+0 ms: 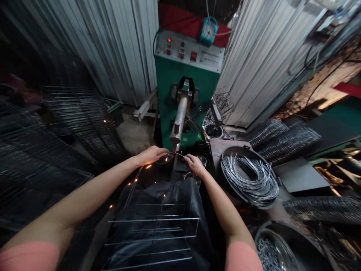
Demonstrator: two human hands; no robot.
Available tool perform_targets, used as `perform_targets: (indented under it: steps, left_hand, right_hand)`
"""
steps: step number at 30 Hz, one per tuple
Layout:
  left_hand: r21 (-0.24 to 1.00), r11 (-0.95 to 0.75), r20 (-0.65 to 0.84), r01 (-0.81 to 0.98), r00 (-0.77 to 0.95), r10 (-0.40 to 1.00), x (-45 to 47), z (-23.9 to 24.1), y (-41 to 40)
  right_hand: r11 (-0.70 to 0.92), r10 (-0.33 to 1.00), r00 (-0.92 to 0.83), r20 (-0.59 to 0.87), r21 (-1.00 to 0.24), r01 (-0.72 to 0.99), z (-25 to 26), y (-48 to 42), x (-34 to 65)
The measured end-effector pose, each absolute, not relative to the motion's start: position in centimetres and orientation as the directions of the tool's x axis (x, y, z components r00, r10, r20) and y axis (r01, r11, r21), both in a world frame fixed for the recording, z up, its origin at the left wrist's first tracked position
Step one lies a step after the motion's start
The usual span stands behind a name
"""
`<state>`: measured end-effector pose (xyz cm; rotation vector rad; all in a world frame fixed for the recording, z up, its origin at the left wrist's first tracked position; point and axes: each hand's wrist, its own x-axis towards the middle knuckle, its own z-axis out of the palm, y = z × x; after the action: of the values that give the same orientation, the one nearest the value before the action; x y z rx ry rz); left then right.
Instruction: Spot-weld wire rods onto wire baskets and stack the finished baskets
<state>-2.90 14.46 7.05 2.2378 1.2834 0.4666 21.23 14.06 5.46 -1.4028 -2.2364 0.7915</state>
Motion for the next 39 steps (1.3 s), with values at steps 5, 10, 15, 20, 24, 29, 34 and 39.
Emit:
perform_targets:
  steps: [5, 10, 15, 20, 24, 29, 34, 39]
  left_hand:
    - [0.574, -0.428, 0.050, 0.698, 0.492, 0.869, -3.0, 7.0, 14.4]
    - [0.552, -0.436, 0.049, 0.711, 0.494, 0.868, -3.0, 6.8, 14.6]
    - [0.552, -0.433, 0.067, 0.713, 0.480, 0.875, -2.8, 6.7, 14.2]
    - [0.614, -0.395, 0.068, 0.684, 0.452, 0.889, -2.8, 7.1, 13.9]
    - [0.728, -0.257, 0.060, 0.635, 0.315, 0.947, -5.2, 7.8, 12.9]
    - [0.901, 0.220, -0.284, 0.373, 0.125, 0.951, -10.9, 5.1, 4.1]
    - [0.741, 0.667, -0.649, 0.072, 0.332, 0.685, -11.3, -0.1, -9.4]
    - [0.614, 0.705, -0.682, -0.355, 0.211, 0.700, -7.9, -2.3, -14.8]
  right_hand:
    - [0.230, 0.951, -0.309, 0.011, -0.691, 0.685, 3.9, 13.2, 21.8]
    - [0.248, 0.953, -0.295, 0.068, -0.736, 0.630, 3.9, 13.3, 21.3]
    - [0.286, 0.948, -0.289, 0.132, -0.749, 0.597, 3.9, 13.2, 21.1]
    - [0.171, 0.968, -0.247, 0.041, -0.829, 0.533, 3.2, 13.1, 21.3]
    - [0.118, 0.969, -0.248, -0.007, -0.868, 0.483, 2.9, 12.3, 22.3]
    - [0.087, 0.966, -0.258, -0.021, -0.913, 0.399, 2.3, 10.8, 23.6]
    - [0.050, 0.984, -0.177, -0.006, -0.949, 0.312, 1.5, 9.6, 23.4]
    - [0.055, 0.994, -0.105, 0.032, -0.973, 0.226, 1.2, 9.0, 22.5]
